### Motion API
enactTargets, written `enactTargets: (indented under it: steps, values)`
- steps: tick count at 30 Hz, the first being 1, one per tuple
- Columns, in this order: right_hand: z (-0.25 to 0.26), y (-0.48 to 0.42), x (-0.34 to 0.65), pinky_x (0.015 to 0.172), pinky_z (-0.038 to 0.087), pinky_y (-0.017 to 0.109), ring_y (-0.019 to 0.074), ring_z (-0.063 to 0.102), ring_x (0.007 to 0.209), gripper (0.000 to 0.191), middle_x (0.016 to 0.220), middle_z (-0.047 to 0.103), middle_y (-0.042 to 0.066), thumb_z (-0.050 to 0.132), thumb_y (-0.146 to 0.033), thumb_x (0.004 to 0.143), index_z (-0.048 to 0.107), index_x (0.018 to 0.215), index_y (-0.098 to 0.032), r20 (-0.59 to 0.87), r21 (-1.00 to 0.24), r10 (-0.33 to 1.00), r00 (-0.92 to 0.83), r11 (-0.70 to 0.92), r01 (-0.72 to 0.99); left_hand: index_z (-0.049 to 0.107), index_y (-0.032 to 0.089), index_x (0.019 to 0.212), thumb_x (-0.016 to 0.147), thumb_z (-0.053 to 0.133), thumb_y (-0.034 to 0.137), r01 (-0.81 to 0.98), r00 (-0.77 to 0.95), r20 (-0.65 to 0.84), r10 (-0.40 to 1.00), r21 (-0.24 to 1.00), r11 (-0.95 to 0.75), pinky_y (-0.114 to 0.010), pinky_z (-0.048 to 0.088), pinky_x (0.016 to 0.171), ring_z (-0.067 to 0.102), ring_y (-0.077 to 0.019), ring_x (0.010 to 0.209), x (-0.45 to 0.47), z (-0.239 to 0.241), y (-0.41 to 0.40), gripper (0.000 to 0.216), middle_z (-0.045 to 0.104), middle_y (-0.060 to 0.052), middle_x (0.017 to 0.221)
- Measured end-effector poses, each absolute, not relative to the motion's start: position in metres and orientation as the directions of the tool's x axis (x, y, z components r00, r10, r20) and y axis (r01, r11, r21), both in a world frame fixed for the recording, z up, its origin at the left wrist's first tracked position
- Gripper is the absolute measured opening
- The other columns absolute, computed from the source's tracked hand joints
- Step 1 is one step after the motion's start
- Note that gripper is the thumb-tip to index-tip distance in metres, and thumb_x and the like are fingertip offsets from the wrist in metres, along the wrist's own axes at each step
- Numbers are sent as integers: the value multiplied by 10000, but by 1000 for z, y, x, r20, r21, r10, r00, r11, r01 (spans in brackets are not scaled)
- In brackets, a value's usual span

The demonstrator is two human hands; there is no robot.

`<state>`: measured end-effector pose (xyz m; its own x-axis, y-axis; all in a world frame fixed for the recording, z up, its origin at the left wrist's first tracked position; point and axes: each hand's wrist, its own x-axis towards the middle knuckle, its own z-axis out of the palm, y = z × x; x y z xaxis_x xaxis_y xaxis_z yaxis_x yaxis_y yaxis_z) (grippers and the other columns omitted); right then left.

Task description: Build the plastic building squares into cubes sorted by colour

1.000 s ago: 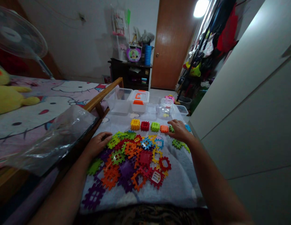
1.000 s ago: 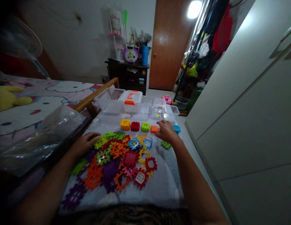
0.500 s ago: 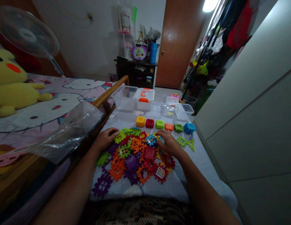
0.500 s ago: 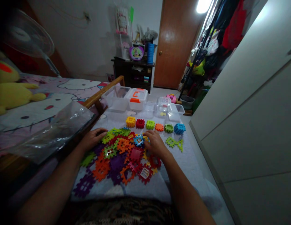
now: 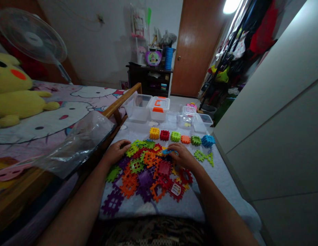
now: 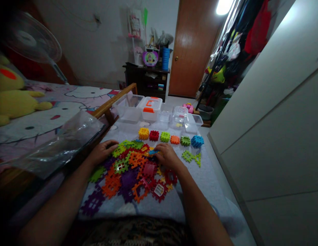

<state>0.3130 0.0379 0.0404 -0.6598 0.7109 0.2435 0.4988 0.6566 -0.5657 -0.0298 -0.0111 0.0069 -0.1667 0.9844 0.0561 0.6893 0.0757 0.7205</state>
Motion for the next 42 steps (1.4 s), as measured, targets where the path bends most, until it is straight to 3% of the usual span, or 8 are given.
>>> enactTargets:
  steps: [3, 7, 12, 18, 23, 29, 37, 42]
  values:
    - [40, 41, 327, 822, 454, 309, 182, 600, 891, 189, 962, 664, 68, 488, -278, 928, 653, 948, -188, 303, -663, 814, -496, 554, 504, 700, 192, 1013, 774, 521, 632, 693, -165, 60, 985, 718, 72, -323, 507, 879, 672, -253, 925, -30, 6, -11, 532, 736, -56, 1014]
    - [38, 45, 357, 616, 437, 271, 158, 558, 645, 264, 716, 596, -1, 511, -346, 888, 619, 1062, -178, 236, -757, 934, -270, 351, 551, 697, 192, 1007, 773, 526, 623, 693, -162, 71, 984, 718, 62, -321, 506, 879, 668, -256, 949, -31, 4, -10, 519, 734, -60, 1014]
    - [30, 43, 389, 519, 382, 257, 149, 508, 539, 260, 595, 510, -38, 537, -380, 845, 630, 977, -177, 117, -745, 973, -199, 219, 630, 702, 197, 986, 770, 527, 630, 702, -157, 65, 985, 709, 65, -307, 509, 856, 674, -246, 909, -32, 4, -10, 514, 737, -46, 991]
    - [23, 33, 395, 686, 453, 300, 198, 614, 757, 145, 850, 663, 55, 583, -268, 817, 656, 916, -193, 85, -524, 975, -205, 219, 823, 706, 213, 987, 748, 530, 644, 690, -155, 46, 987, 720, 75, -314, 507, 858, 677, -249, 919, -32, 6, -10, 523, 742, -40, 997]
    - [29, 28, 383, 858, 437, 346, 260, 573, 1010, 230, 1124, 609, 122, 642, -258, 801, 684, 1021, -204, 167, -248, 960, -224, 261, 933, 701, 210, 986, 734, 527, 669, 689, -168, 21, 986, 718, 102, -325, 509, 856, 675, -259, 917, -31, 8, -10, 551, 745, -47, 996]
    - [32, 33, 361, 947, 365, 381, 275, 506, 1100, 489, 1230, 611, 94, 697, -276, 765, 606, 1239, -201, 43, -258, 858, -512, 505, 824, 703, 209, 984, 732, 534, 664, 684, -176, 29, 984, 722, 101, -328, 503, 868, 676, -257, 914, -30, 9, -10, 547, 743, -48, 1006]
    - [31, 31, 360, 891, 348, 350, 244, 544, 988, 192, 1011, 690, 65, 623, -255, 798, 711, 963, -214, 60, -238, 882, -467, 467, 852, 698, 213, 970, 725, 528, 692, 686, -169, 50, 984, 723, 81, -331, 499, 877, 672, -260, 928, -30, 7, -9, 565, 743, -46, 996]
    - [22, 35, 369, 899, 360, 353, 233, 572, 980, 237, 1015, 709, 75, 501, -255, 894, 715, 984, -207, 201, -343, 912, -357, 407, 847, 701, 214, 960, 725, 535, 679, 689, -169, 43, 985, 720, 87, -318, 508, 848, 679, -256, 906, -29, 8, -10, 547, 744, -40, 978]
